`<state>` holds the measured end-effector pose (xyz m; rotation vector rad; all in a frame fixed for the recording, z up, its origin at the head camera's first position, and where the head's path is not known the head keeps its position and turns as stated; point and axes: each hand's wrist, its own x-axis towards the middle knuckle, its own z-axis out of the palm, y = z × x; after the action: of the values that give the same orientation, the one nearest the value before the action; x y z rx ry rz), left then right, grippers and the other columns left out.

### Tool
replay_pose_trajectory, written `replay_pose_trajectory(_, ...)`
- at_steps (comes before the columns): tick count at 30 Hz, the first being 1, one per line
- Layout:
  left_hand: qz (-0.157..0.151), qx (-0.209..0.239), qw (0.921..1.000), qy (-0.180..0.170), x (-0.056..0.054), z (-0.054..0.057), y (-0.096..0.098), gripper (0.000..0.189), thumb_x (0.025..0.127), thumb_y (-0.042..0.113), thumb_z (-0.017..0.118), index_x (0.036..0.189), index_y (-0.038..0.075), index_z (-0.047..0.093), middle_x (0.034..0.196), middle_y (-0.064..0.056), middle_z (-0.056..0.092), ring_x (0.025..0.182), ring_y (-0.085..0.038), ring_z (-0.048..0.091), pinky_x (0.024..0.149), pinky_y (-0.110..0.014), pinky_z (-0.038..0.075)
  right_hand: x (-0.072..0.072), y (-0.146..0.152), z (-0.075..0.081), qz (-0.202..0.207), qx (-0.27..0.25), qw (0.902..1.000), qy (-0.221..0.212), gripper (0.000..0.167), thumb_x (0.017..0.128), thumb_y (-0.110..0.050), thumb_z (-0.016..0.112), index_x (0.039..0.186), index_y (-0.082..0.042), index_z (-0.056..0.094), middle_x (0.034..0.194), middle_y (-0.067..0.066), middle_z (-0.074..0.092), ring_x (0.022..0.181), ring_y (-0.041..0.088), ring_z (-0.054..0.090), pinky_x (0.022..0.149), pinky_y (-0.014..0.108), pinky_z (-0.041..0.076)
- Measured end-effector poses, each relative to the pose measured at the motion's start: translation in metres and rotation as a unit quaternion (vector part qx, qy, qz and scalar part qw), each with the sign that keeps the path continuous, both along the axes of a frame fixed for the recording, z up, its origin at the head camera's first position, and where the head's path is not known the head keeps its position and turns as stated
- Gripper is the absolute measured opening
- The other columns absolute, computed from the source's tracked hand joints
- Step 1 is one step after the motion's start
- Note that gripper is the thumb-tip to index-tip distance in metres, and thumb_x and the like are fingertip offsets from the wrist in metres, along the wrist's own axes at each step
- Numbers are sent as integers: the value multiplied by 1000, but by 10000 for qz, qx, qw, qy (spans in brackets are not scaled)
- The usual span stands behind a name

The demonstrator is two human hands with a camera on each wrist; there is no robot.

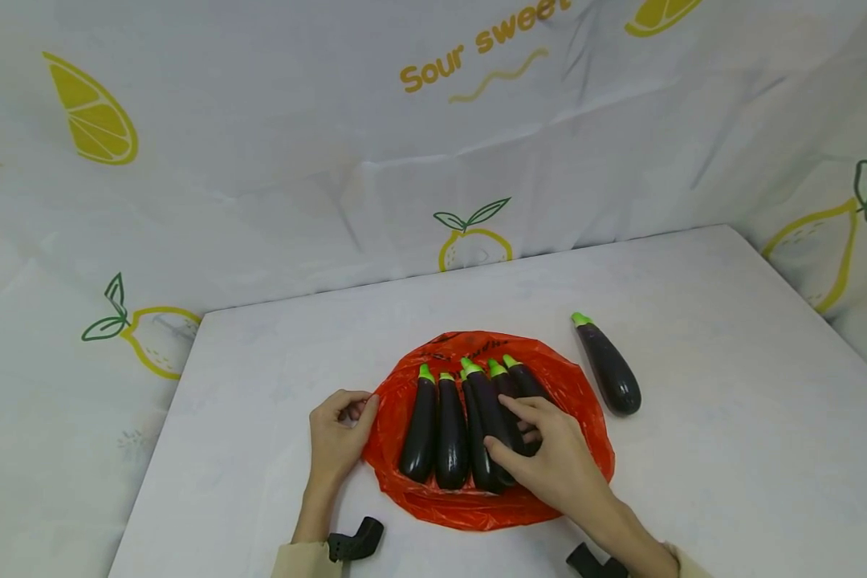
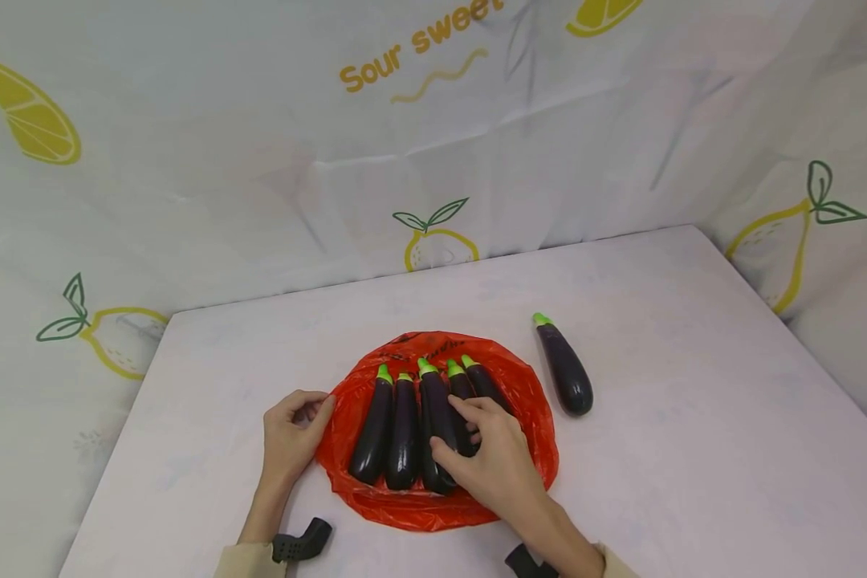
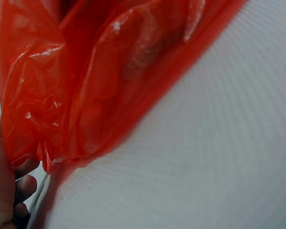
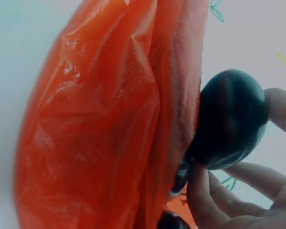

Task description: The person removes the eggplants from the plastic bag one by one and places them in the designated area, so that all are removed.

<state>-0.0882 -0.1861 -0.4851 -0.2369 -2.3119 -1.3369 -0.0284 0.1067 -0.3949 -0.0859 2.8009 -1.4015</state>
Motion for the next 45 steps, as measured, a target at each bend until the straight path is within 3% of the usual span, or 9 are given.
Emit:
replay_pose_trajectory(12,-31,-9,10000,-71,0,0,-2,5,88,10,76,85,12,78,69,3,63,65,-5,50,59,-18,43,0,4,7,-31,-109,9995,310,49,80,-16,85,126,-7,72,116,10,72,83,14,61,73,19,55)
replay_pose_trajectory(24,-38,-54,9999,-125,0,-1,-2,5,89,12,76,85,9,78,69,1,63,66,-5,51,59,-18,43,-6,33,16,-228,-15,9963,829,50,81,-10,83,128,-3,70,116,15,71,84,20,62,71,20,56)
replay_pose_trajectory(32,-25,-80,9998,-189,1,2,-1,4,88,10,76,87,8,78,69,0,63,66,-6,51,59,-18,44,-14,60,16,-532,103,9879,1454,49,81,-4,82,128,-1,70,113,18,70,81,19,61,72,10,51)
replay_pose_trajectory(37,-43,-74,9998,-175,1,2,-1,6,88,11,76,87,6,78,69,-1,63,65,-6,51,60,-17,44,-21,77,16,-656,143,9844,1629,49,81,-2,80,129,2,68,114,24,70,83,24,64,73,1,46)
replay_pose_trajectory(38,-47,-78,9998,-173,1,3,-1,6,88,11,76,87,6,78,69,-1,63,65,-6,51,60,-17,44,-22,80,16,-688,171,9836,1659,49,81,-2,80,129,2,68,114,25,70,84,24,64,73,5,50)
replay_pose_trajectory(44,-65,-78,9998,-155,0,2,0,5,88,10,76,87,6,78,70,-1,63,66,-6,51,60,-17,44,-29,98,15,-868,147,9804,1760,48,83,-1,78,129,3,67,118,27,69,88,-7,54,77,-1,46)
replay_pose_trajectory(45,-66,-73,9998,-152,0,1,-1,5,88,10,76,87,6,78,70,-1,63,66,-6,51,60,-17,44,-30,100,15,-886,116,9805,1753,48,83,-1,77,130,3,67,120,28,68,88,-13,50,78,-5,39)
